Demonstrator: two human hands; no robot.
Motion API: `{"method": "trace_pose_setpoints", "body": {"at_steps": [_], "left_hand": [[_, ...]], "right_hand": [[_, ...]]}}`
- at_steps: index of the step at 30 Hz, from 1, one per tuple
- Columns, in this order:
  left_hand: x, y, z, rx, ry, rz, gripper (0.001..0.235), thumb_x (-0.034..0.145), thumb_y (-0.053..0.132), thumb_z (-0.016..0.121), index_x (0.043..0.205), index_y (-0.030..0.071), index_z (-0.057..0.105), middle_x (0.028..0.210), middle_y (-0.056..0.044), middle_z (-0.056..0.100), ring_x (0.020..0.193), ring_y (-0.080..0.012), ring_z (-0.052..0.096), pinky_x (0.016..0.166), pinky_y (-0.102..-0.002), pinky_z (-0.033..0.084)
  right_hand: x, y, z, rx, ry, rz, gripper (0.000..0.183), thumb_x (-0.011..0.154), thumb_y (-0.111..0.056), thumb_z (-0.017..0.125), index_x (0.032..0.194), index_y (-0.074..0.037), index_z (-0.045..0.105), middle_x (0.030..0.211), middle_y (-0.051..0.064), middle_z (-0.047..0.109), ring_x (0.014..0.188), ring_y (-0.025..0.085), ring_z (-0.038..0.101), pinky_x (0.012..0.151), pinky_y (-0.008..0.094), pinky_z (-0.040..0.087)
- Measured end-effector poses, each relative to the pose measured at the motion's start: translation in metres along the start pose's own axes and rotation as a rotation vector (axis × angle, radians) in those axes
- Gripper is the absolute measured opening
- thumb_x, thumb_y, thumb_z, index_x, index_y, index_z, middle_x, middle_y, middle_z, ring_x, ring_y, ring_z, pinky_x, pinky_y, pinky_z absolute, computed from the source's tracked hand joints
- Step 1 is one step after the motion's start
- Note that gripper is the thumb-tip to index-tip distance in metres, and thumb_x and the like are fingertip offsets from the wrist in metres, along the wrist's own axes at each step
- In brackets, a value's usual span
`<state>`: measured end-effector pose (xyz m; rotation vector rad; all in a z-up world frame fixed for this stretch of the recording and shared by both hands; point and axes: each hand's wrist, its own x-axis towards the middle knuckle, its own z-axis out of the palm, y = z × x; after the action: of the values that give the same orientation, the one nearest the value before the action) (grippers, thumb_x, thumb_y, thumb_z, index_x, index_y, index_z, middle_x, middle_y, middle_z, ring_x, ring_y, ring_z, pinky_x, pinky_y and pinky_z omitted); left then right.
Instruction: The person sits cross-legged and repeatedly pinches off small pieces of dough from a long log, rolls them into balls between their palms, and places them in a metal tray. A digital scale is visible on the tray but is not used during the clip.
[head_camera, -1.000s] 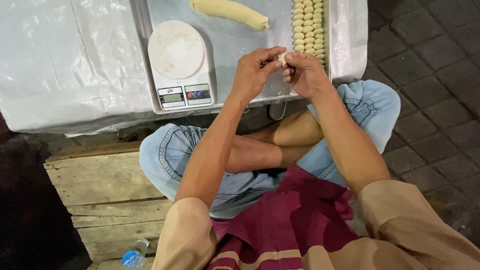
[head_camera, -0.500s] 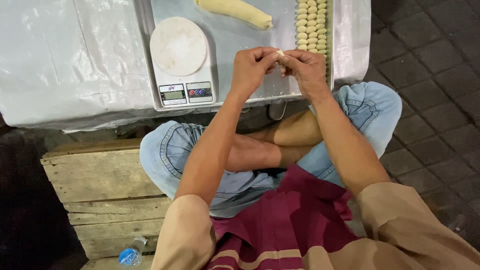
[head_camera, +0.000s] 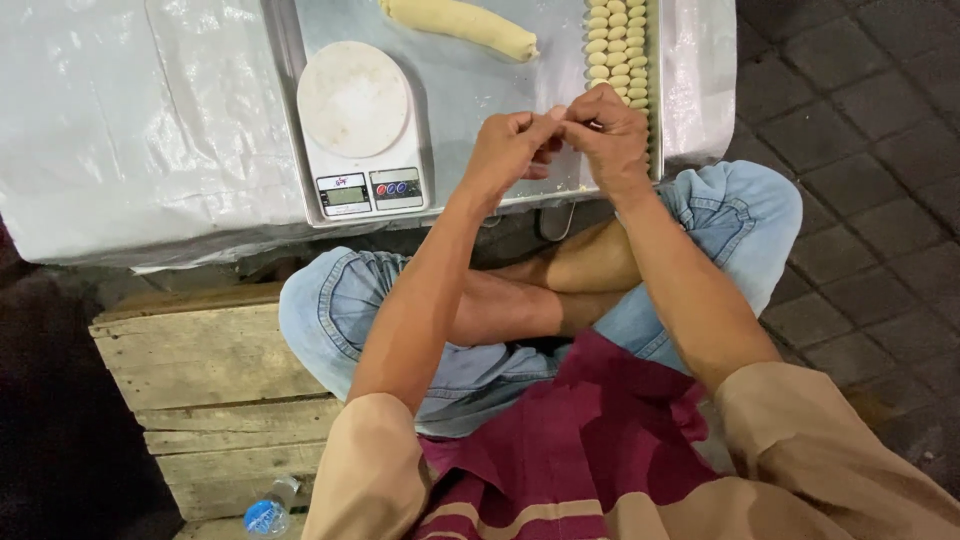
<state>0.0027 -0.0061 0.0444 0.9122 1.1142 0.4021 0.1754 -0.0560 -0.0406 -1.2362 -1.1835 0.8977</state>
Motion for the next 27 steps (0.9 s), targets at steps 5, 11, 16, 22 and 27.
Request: {"method": "trace_pose_setpoints", "body": {"at_steps": [5, 11, 16, 22, 27], "left_hand": [[0.013, -0.016, -0.002, -0.153, 0.114, 0.104, 0.025, 0.096, 0.02, 0.063, 0.081, 0.001, 0.071, 0.072, -0.011, 0.069, 0.061, -0.0183, 0.061, 0.062, -0.032, 0.061], [0.035, -0.035, -0.016, -0.31, 0.247, 0.263, 0.03, 0.097, 0.009, 0.064, 0.124, -0.001, 0.072, 0.088, -0.014, 0.078, 0.073, -0.0173, 0.07, 0.07, -0.032, 0.066], [0.005, 0.002, -0.011, -0.416, 0.315, 0.238, 0.031, 0.084, 0.034, 0.075, 0.084, 0.003, 0.068, 0.066, -0.011, 0.067, 0.051, -0.0159, 0.056, 0.049, -0.031, 0.054], [0.037, -0.035, -0.014, -0.448, 0.243, 0.251, 0.03, 0.098, 0.02, 0.061, 0.107, -0.006, 0.07, 0.084, -0.015, 0.07, 0.067, -0.021, 0.062, 0.066, -0.036, 0.061], [0.047, -0.051, -0.01, -0.571, 0.138, 0.316, 0.03, 0.096, 0.0, 0.064, 0.124, -0.01, 0.069, 0.12, -0.026, 0.073, 0.111, -0.0367, 0.074, 0.099, -0.04, 0.065]], "right_hand": [[-0.002, -0.022, 0.012, -0.153, -0.087, -0.14, 0.017, 0.105, -0.008, 0.072, 0.121, -0.005, 0.073, 0.103, 0.009, 0.066, 0.096, 0.02, 0.064, 0.085, 0.031, 0.057], [-0.008, -0.035, 0.02, -0.183, -0.084, -0.087, 0.025, 0.103, -0.011, 0.068, 0.127, -0.006, 0.071, 0.097, 0.006, 0.062, 0.078, 0.013, 0.053, 0.065, 0.024, 0.043], [-0.006, -0.026, 0.017, -0.176, -0.093, -0.019, 0.023, 0.105, -0.018, 0.066, 0.115, 0.001, 0.075, 0.087, 0.006, 0.065, 0.075, 0.015, 0.055, 0.067, 0.028, 0.043], [-0.006, -0.025, 0.019, -0.176, -0.155, -0.014, 0.019, 0.106, -0.016, 0.067, 0.099, 0.0, 0.075, 0.08, 0.006, 0.064, 0.071, 0.014, 0.055, 0.064, 0.028, 0.042], [-0.006, -0.018, 0.018, -0.238, -0.134, -0.063, 0.018, 0.105, -0.015, 0.067, 0.107, -0.001, 0.077, 0.083, 0.006, 0.064, 0.072, 0.015, 0.053, 0.065, 0.029, 0.041]]}}
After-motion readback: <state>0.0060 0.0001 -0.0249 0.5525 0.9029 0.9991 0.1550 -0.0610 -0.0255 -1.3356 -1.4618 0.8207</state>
